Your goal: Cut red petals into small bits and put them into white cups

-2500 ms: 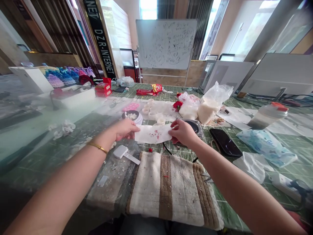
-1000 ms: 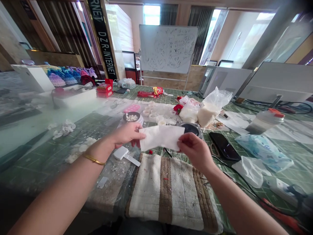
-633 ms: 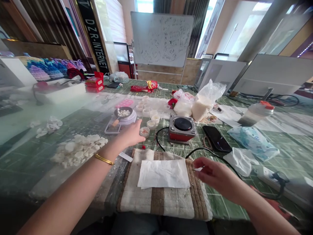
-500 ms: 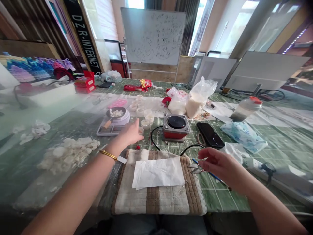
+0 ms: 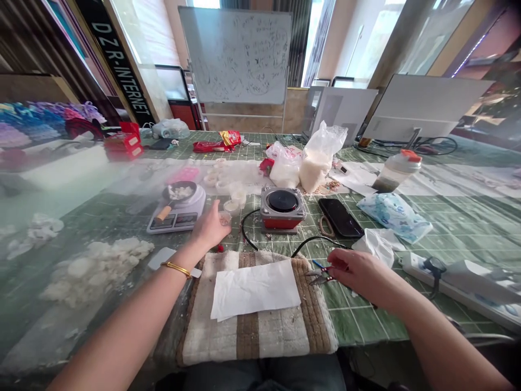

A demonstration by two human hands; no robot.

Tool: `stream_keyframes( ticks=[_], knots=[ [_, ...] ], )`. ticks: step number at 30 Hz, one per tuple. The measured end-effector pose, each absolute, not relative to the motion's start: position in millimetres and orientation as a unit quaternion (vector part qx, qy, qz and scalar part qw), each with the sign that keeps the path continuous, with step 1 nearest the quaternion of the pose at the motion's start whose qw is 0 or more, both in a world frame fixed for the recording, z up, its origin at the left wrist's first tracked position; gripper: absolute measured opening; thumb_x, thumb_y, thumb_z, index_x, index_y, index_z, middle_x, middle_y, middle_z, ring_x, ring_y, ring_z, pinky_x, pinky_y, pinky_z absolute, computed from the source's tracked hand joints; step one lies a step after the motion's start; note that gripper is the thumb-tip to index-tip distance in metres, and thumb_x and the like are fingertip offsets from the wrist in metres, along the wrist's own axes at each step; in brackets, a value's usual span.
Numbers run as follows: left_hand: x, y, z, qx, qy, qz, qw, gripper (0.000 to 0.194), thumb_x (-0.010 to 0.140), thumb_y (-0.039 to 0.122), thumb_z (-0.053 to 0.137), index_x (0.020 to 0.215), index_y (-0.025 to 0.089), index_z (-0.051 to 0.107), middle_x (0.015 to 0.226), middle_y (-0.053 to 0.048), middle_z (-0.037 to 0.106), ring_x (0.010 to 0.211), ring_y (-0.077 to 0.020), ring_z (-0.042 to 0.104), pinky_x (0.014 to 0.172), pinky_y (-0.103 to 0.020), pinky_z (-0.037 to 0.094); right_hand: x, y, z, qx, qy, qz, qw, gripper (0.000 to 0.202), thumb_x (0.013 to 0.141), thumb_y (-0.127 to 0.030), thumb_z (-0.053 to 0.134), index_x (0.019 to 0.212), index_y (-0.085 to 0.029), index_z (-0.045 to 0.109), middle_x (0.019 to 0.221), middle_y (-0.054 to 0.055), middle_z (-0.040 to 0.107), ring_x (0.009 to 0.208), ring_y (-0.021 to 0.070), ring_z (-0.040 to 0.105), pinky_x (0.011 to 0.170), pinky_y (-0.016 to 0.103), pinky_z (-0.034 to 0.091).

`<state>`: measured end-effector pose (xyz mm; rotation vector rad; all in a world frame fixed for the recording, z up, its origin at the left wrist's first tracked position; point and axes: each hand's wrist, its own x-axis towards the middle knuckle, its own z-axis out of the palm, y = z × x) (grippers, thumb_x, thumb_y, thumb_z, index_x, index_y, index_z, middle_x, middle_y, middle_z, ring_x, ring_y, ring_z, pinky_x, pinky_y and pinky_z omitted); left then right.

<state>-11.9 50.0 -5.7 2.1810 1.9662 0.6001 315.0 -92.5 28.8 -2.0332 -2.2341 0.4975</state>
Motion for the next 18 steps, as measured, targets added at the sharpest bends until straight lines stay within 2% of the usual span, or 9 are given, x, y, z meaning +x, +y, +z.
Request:
stream_keyframes(
  ticks=[2,6,8,11,18],
  knots=[
    [-12,42,-2,0.731,0.616,0.287,0.061,0.077,0.067,0.027,0.065,0.134,0.011,0.030,0.116,-0.018,0.056,0.104,-0.0311,0.058,0.084,-0.039,0.048,316,-93,30,-0.668,-0.730,0.144,0.025,0.014,0.082,-0.031,0.044,0.082,-0.023,0.056,0.070,0.000,0.064,0.062,0.0146,0.055,0.053,0.024,0.031],
    [-1,13,14,0.780,0.435,0.443,0.074,0.081,0.070,0.022,0.066,0.138,0.016,0.023,0.114,-0.013,0.053,0.102,-0.0230,0.057,0.089,-0.035,0.048,322,-99,24,-0.686,-0.720,0.086,-0.065,0.014,0.081,-0.024,0.044,0.082,-0.022,0.057,0.072,0.002,0.066,0.066,0.0190,0.061,0.053,0.026,0.031],
    [9,-1,21,0.810,0.346,0.461,0.106,0.084,0.071,0.018,0.066,0.141,0.020,0.019,0.116,-0.012,0.052,0.103,-0.0213,0.057,0.090,-0.035,0.048,326,-104,17,-0.692,-0.709,0.078,-0.107,0.017,0.078,-0.019,0.045,0.088,-0.021,0.059,0.080,0.005,0.068,0.075,0.0234,0.064,0.056,0.028,0.034],
    [25,-11,23,0.832,0.263,0.471,0.132,0.085,0.070,0.012,0.065,0.141,0.022,0.019,0.118,-0.012,0.051,0.110,-0.0236,0.052,0.092,-0.037,0.047,328,-110,10,-0.697,-0.700,0.089,-0.130,0.023,0.076,-0.013,0.043,0.092,-0.018,0.059,0.091,0.008,0.069,0.084,0.0265,0.065,0.061,0.031,0.039],
    [30,-4,1,0.800,0.230,0.489,0.261,0.090,0.067,0.009,0.068,0.141,0.024,0.019,0.118,-0.012,0.052,0.107,-0.0234,0.054,0.092,-0.038,0.046,333,-113,4,-0.678,-0.720,0.086,-0.124,0.025,0.074,-0.010,0.040,0.089,-0.018,0.058,0.089,0.008,0.068,0.084,0.0259,0.065,0.066,0.033,0.043]
  ],
)
